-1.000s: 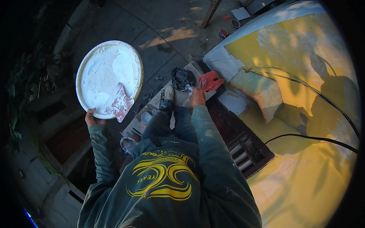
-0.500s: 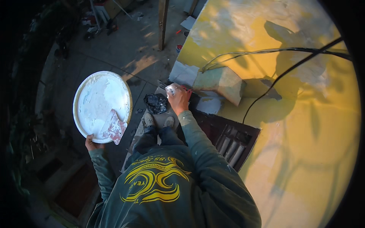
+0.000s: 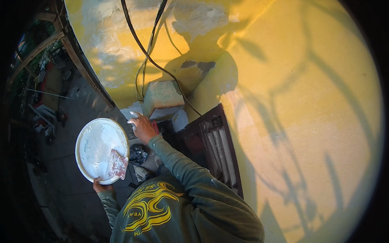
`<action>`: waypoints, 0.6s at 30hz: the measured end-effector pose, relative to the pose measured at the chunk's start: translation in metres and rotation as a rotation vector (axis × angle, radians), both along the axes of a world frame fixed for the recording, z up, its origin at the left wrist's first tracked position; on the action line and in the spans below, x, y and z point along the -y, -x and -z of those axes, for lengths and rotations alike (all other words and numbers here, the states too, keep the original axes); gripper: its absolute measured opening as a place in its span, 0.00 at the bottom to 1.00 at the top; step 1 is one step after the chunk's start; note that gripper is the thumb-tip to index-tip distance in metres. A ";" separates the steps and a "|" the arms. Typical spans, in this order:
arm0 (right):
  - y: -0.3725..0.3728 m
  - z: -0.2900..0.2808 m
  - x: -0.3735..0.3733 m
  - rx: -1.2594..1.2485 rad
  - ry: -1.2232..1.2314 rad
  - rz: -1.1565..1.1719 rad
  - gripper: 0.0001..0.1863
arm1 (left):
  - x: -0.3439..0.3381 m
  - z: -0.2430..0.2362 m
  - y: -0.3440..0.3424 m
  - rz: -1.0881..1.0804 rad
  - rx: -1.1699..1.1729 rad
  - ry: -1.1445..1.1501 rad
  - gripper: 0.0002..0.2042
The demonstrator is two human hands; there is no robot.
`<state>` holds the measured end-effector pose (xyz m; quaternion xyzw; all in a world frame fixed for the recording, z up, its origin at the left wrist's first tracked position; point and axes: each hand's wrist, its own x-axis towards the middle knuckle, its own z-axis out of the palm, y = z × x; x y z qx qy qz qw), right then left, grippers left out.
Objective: Apply plaster to a wall using a spatula.
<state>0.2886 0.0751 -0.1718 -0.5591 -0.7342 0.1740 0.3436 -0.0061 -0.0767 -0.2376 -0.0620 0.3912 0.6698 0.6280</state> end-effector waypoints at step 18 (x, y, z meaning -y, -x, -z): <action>0.096 -0.038 0.095 0.376 0.184 0.059 0.36 | -0.003 -0.032 -0.017 0.038 0.064 -0.017 0.22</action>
